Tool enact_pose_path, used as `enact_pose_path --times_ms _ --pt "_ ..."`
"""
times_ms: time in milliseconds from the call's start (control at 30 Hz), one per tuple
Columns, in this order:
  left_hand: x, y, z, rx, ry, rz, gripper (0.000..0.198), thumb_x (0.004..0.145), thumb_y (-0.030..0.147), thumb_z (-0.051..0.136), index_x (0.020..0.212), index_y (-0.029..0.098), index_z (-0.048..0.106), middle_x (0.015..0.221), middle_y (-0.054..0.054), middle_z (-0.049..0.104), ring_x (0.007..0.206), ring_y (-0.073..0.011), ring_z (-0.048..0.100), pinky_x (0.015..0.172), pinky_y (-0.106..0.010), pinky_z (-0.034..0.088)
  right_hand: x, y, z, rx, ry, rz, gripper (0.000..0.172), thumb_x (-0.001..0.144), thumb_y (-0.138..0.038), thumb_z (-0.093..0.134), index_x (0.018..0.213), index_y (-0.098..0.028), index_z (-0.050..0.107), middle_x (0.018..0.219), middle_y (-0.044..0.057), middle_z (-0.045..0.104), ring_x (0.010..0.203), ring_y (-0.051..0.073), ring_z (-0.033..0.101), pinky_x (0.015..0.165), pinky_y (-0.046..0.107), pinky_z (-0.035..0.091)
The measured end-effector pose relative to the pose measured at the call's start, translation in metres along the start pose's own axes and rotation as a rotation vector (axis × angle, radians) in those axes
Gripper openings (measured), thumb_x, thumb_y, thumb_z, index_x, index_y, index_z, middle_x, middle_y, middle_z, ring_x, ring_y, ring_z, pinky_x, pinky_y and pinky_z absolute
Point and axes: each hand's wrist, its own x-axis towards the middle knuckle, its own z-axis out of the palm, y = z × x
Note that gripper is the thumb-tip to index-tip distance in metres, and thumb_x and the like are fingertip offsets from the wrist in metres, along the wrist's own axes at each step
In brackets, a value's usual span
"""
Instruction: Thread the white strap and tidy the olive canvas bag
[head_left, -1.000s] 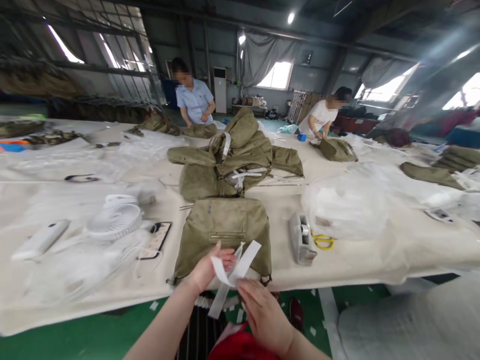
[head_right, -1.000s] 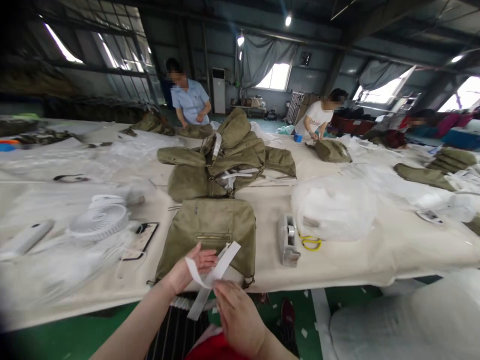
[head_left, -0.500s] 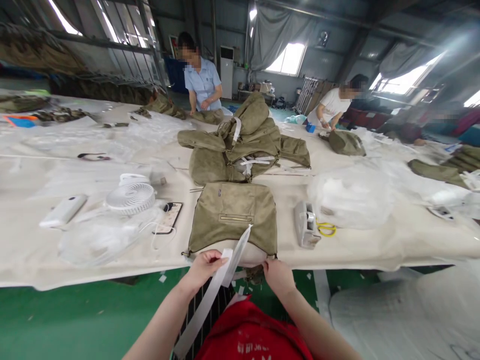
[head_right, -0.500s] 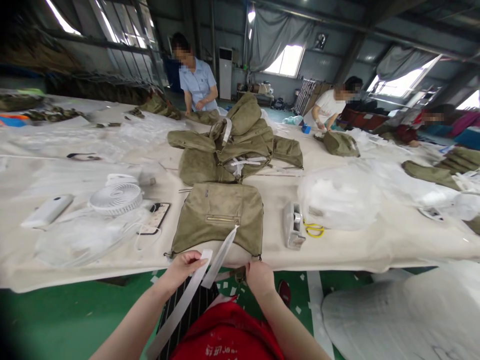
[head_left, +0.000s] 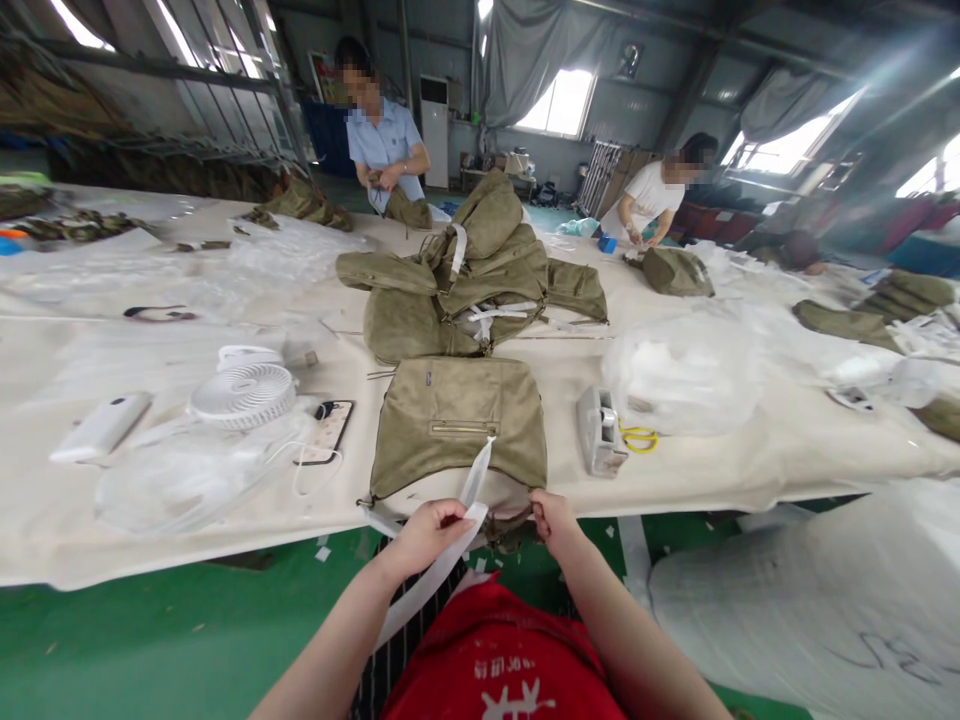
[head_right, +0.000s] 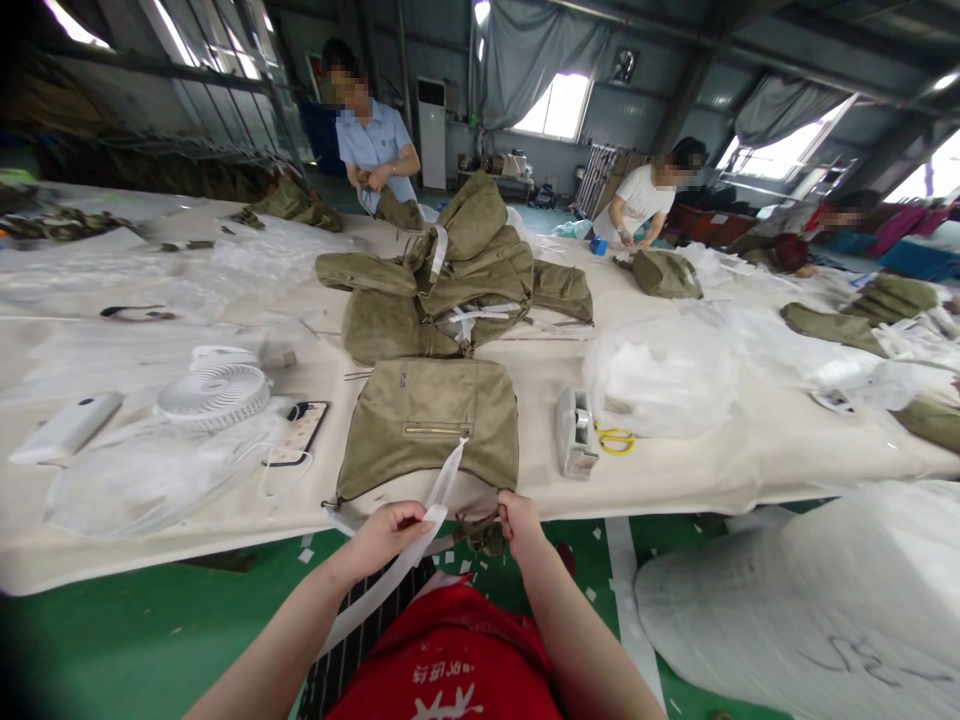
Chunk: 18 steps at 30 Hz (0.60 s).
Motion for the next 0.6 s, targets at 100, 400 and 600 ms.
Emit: enact_pose_path --times_ms 100,400,600 --pt "0.0 -0.001 -0.002 0.038 0.02 0.007 0.037 0.076 0.051 0.057 0.07 0.015 0.06 0.061 0.003 0.05 0.059 -0.0104 0.041 0.055 -0.021 0.032 -0.008 0.002 -0.001 0.089 -0.191 0.077 0.026 0.079 -0.029 0.054 0.059 -0.021 0.04 0.04 -0.012 0.028 0.032 0.004 0.02 0.032 0.018 0.015" --pt "-0.012 -0.001 -0.016 0.042 -0.037 -0.063 0.036 0.073 0.05 0.059 0.067 0.014 0.061 0.058 0.004 0.045 0.058 -0.0094 0.037 0.053 -0.02 0.028 -0.033 0.001 0.003 0.494 -0.542 0.272 0.02 0.065 -0.011 0.073 0.078 -0.014 0.059 0.066 -0.002 0.065 0.044 0.002 0.05 0.042 0.011 0.039" --pt "-0.026 -0.007 -0.021 0.05 -0.203 -0.109 0.034 0.074 0.048 0.061 0.076 0.014 0.068 0.062 0.003 0.052 0.057 -0.0095 0.039 0.054 -0.02 0.03 -0.052 -0.001 0.016 0.584 -0.617 0.088 0.021 0.068 -0.017 0.077 0.084 -0.015 0.063 0.076 0.001 0.07 0.05 0.004 0.058 0.049 0.012 0.048"
